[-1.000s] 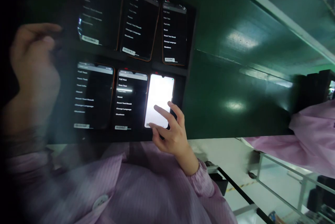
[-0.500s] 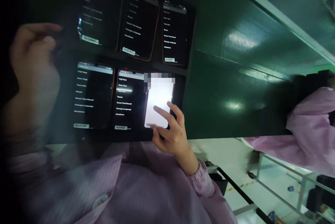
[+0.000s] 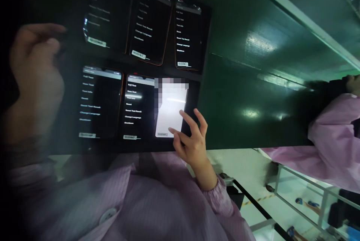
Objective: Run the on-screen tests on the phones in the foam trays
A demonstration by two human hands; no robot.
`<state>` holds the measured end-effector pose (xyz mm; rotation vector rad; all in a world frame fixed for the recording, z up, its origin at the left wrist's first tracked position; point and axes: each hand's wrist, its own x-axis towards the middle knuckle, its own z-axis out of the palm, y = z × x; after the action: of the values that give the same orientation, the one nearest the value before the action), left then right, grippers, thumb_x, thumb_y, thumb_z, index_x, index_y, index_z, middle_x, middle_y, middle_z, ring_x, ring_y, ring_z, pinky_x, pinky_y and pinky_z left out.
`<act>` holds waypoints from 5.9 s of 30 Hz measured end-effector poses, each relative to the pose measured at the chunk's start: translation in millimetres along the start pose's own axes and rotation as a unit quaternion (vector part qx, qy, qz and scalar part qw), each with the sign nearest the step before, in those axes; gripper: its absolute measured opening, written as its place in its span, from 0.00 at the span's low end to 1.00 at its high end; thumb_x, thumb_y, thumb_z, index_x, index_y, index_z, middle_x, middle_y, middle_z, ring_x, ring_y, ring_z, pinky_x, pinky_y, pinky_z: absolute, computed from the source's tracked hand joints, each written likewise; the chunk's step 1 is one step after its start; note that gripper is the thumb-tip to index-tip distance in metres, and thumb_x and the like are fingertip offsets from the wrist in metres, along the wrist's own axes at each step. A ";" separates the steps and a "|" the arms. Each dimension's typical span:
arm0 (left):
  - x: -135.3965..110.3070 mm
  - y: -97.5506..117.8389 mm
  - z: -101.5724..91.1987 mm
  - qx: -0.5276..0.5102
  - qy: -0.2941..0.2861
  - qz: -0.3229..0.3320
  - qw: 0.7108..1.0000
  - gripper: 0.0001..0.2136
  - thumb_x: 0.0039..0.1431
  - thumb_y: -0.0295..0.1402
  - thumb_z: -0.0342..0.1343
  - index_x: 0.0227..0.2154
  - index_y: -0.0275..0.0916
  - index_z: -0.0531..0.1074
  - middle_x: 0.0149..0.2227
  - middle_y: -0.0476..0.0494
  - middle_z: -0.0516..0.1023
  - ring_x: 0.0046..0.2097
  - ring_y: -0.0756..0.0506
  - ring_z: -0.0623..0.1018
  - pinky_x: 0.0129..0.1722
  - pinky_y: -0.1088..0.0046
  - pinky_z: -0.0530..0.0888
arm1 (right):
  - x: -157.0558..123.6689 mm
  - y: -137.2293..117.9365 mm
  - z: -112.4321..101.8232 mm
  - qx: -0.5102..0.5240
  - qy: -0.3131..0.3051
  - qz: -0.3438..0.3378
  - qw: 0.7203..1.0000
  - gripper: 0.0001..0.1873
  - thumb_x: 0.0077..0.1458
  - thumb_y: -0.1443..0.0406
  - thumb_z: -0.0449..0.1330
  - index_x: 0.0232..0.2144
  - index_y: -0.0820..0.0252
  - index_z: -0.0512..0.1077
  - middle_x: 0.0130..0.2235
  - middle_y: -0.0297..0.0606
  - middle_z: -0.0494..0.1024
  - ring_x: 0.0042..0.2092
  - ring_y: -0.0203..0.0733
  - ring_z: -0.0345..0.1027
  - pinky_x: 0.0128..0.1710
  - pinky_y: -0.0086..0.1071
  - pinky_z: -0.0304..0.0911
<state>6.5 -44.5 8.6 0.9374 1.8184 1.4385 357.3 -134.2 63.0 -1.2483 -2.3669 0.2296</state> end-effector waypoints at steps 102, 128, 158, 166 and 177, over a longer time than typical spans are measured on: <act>-21.4 40.4 13.0 0.044 0.025 -0.066 0.997 0.19 0.65 0.18 0.47 0.51 0.38 0.77 0.50 0.45 0.77 0.68 0.42 0.71 0.81 0.44 0.55 | -6.0 -2.4 -4.7 -0.037 0.089 0.025 0.995 0.14 0.61 0.72 0.59 0.32 0.53 0.84 0.52 0.37 0.85 0.65 0.56 0.72 0.59 0.50 0.74; -18.1 28.3 5.6 0.041 -0.004 -0.035 0.999 0.20 0.67 0.18 0.45 0.53 0.39 0.77 0.50 0.46 0.76 0.68 0.41 0.71 0.80 0.38 0.52 | 2.2 6.3 9.2 -0.091 0.044 0.104 0.989 0.20 0.70 0.69 0.54 0.55 0.50 0.80 0.72 0.38 0.66 0.75 0.58 0.51 0.72 0.57 0.57; -21.9 41.4 11.4 0.067 0.009 -0.070 0.995 0.22 0.63 0.20 0.48 0.56 0.40 0.77 0.58 0.44 0.77 0.63 0.41 0.73 0.78 0.49 0.58 | -6.7 -16.5 4.0 -0.051 0.070 0.043 0.995 0.14 0.64 0.70 0.60 0.39 0.51 0.85 0.59 0.39 0.80 0.69 0.55 0.64 0.63 0.49 0.70; -21.8 37.0 12.8 0.043 0.019 -0.061 0.997 0.20 0.62 0.20 0.48 0.50 0.42 0.78 0.51 0.46 0.79 0.61 0.43 0.74 0.75 0.58 0.63 | -8.6 -17.1 5.1 -0.039 0.079 0.058 0.994 0.15 0.63 0.71 0.61 0.41 0.52 0.86 0.61 0.37 0.80 0.68 0.56 0.66 0.64 0.50 0.69; -20.3 32.4 9.0 0.050 0.008 -0.043 0.998 0.22 0.61 0.22 0.49 0.54 0.42 0.78 0.54 0.46 0.79 0.61 0.41 0.74 0.75 0.54 0.63 | -4.2 -24.7 12.6 -0.053 0.019 0.070 0.996 0.14 0.66 0.69 0.61 0.47 0.49 0.84 0.66 0.39 0.74 0.75 0.58 0.52 0.70 0.56 0.61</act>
<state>29.8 -51.8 39.3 0.8879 1.9327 1.3171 335.3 -151.0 59.2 -1.4564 -2.2875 0.1243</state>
